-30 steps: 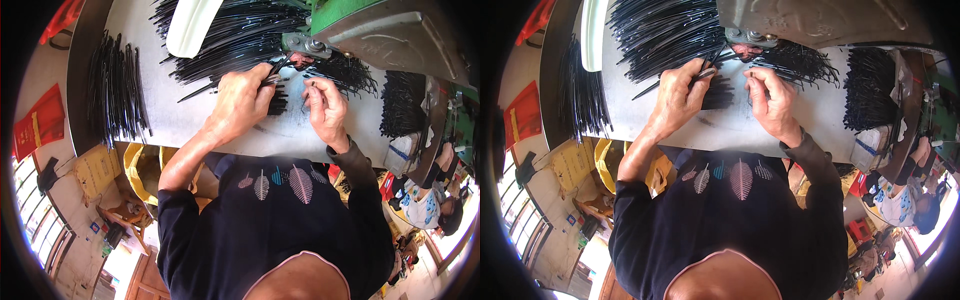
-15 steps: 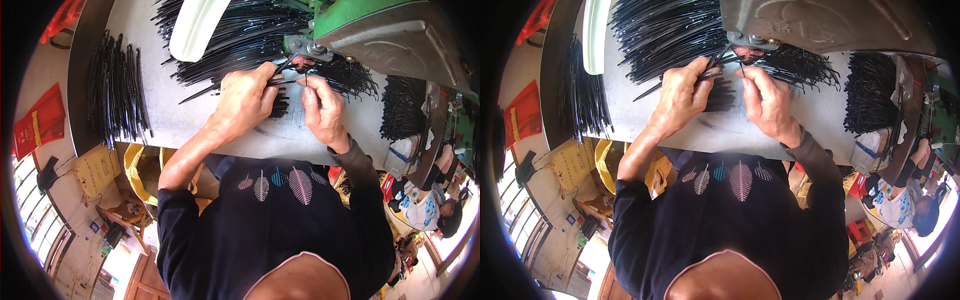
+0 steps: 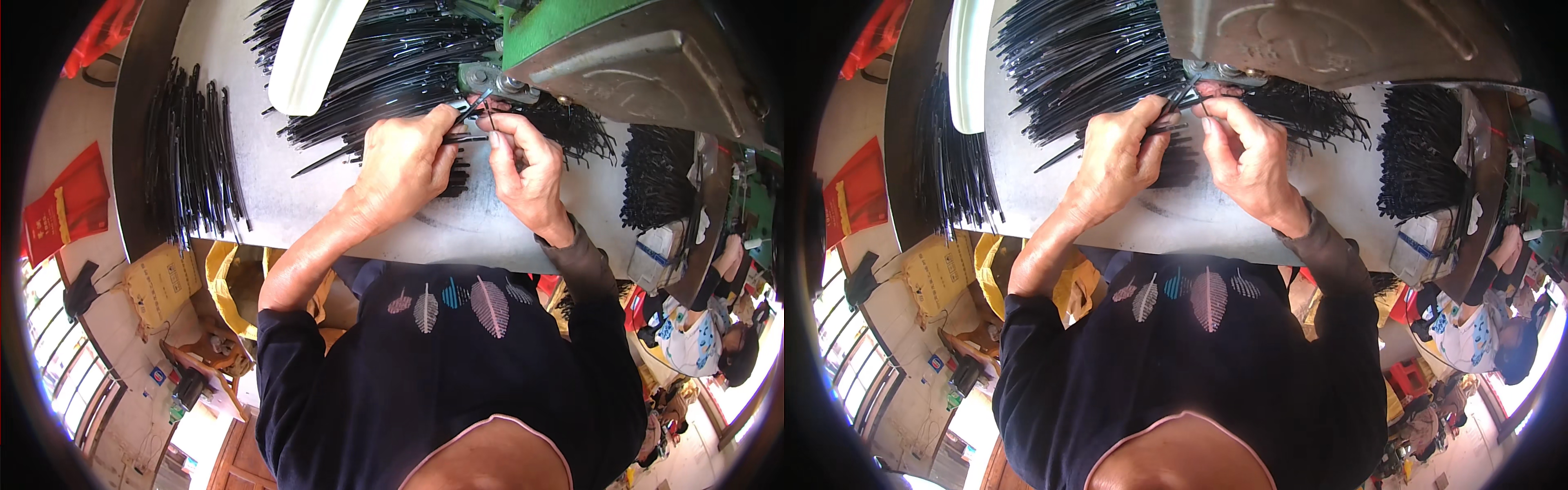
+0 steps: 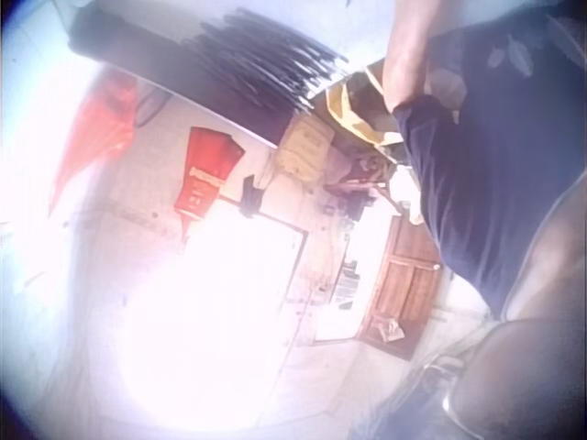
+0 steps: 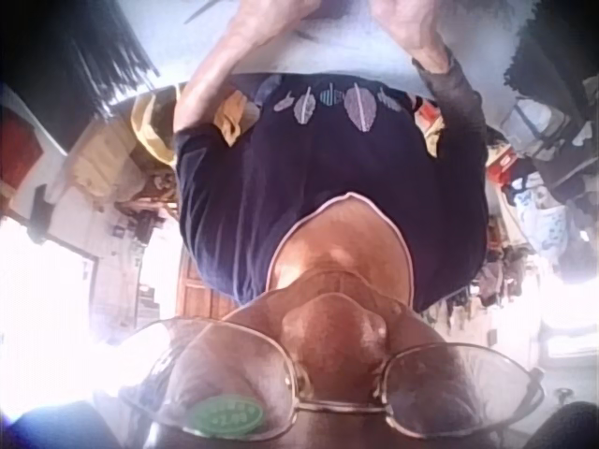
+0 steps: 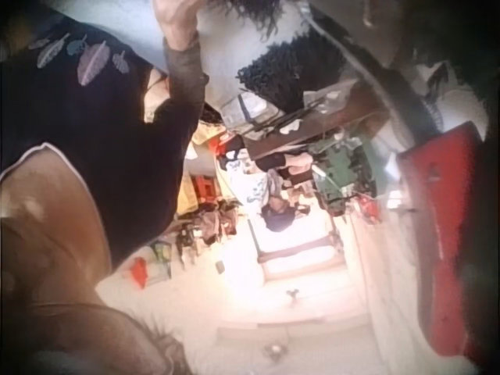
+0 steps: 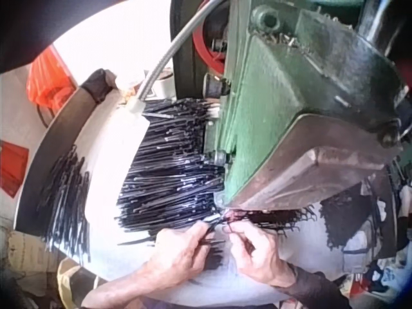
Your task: The person assembles umbrella frame ribs by repeatedly picking up rods and linkage pieces, fitting them together, and inserting them into a machine to fasten them.
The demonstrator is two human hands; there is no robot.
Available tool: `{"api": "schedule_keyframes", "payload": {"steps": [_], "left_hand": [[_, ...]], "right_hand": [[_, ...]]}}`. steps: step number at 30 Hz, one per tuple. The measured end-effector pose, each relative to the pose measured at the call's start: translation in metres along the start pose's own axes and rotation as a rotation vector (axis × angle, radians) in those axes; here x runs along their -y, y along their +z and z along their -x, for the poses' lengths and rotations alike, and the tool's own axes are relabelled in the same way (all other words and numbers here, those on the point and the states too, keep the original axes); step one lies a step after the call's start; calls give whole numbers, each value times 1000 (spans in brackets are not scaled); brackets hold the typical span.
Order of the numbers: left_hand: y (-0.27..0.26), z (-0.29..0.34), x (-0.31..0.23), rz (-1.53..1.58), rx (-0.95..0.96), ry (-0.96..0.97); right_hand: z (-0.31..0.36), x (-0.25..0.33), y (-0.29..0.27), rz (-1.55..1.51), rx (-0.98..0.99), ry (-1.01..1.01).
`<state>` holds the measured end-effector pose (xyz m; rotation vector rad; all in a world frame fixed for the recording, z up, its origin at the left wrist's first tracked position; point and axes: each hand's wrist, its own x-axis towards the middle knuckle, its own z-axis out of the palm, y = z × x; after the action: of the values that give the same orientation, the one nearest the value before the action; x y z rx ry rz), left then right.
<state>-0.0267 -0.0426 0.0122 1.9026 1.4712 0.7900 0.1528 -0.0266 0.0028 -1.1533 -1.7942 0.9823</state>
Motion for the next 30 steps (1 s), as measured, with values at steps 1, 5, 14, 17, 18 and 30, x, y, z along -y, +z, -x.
{"api": "schedule_keyframes", "payload": {"steps": [1, 5, 14, 17, 18, 30], "left_hand": [[1, 0, 0, -40, -15, 35], [1, -2, 3, -219, -54, 180], [6, -24, -3, -477, -103, 401], [6, -36, -5, -474, -116, 441], [6, -40, -3, -470, -103, 452], [3, -47, -2, -465, -65, 440]], "right_hand": [[0, -1, 0, 0, -2, -2], [1, -3, 0, -42, 15, 27], [1, -3, -6, -317, -93, 232], [-3, -8, -11, -442, -116, 285], [-5, -10, -12, -430, -100, 277], [-9, -19, -8, -393, -102, 265]]}}
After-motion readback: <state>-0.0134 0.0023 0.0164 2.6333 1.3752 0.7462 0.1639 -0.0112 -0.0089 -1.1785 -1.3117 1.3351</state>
